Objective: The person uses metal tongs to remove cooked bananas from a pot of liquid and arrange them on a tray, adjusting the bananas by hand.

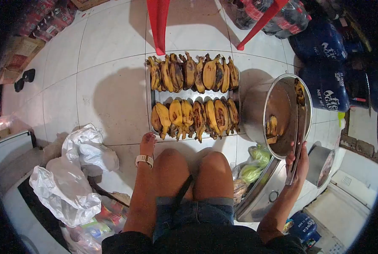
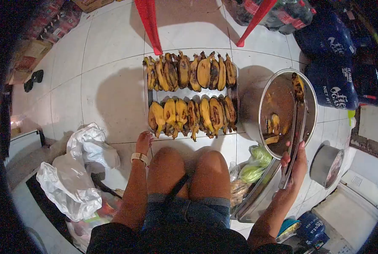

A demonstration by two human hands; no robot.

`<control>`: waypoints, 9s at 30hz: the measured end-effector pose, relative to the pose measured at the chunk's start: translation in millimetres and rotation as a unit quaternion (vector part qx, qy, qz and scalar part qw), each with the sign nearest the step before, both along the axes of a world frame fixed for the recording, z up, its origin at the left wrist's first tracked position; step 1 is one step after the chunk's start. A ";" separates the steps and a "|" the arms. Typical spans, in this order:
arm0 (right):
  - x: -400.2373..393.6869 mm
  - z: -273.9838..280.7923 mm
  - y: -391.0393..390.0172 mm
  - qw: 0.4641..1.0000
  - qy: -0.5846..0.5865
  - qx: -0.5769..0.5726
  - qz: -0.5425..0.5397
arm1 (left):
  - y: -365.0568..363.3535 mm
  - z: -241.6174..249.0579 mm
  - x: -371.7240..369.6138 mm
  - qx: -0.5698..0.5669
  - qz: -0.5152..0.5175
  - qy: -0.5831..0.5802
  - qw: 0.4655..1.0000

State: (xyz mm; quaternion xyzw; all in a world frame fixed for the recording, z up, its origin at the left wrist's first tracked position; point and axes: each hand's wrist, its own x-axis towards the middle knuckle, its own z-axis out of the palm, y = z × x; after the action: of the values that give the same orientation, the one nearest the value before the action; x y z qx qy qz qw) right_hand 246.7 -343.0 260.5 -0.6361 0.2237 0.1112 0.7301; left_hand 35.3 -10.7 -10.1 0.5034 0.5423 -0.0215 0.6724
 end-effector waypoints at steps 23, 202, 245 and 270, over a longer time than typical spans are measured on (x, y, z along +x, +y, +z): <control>0.6 -5.4 50.5 0.949 -0.013 -0.215 0.231 | 1.2 -2.5 -16.8 0.008 0.010 0.012 1.000; -15.0 7.0 16.5 0.960 0.039 -0.153 0.232 | -13.1 3.9 -14.2 -0.035 -0.059 0.084 0.994; 69.1 33.8 26.6 0.747 0.052 -0.380 0.542 | 6.4 -19.7 -31.1 -0.084 0.002 0.106 0.991; 28.9 -17.1 -132.7 0.798 0.224 -0.377 0.415 | -12.8 14.3 -18.4 -0.056 -0.014 0.140 0.989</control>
State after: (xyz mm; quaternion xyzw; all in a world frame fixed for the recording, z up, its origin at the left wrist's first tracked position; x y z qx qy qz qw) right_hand 275.7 -475.7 243.4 -0.8502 0.1199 0.4494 0.2464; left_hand 16.9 -23.5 4.2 0.4645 0.6220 -0.1309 0.6166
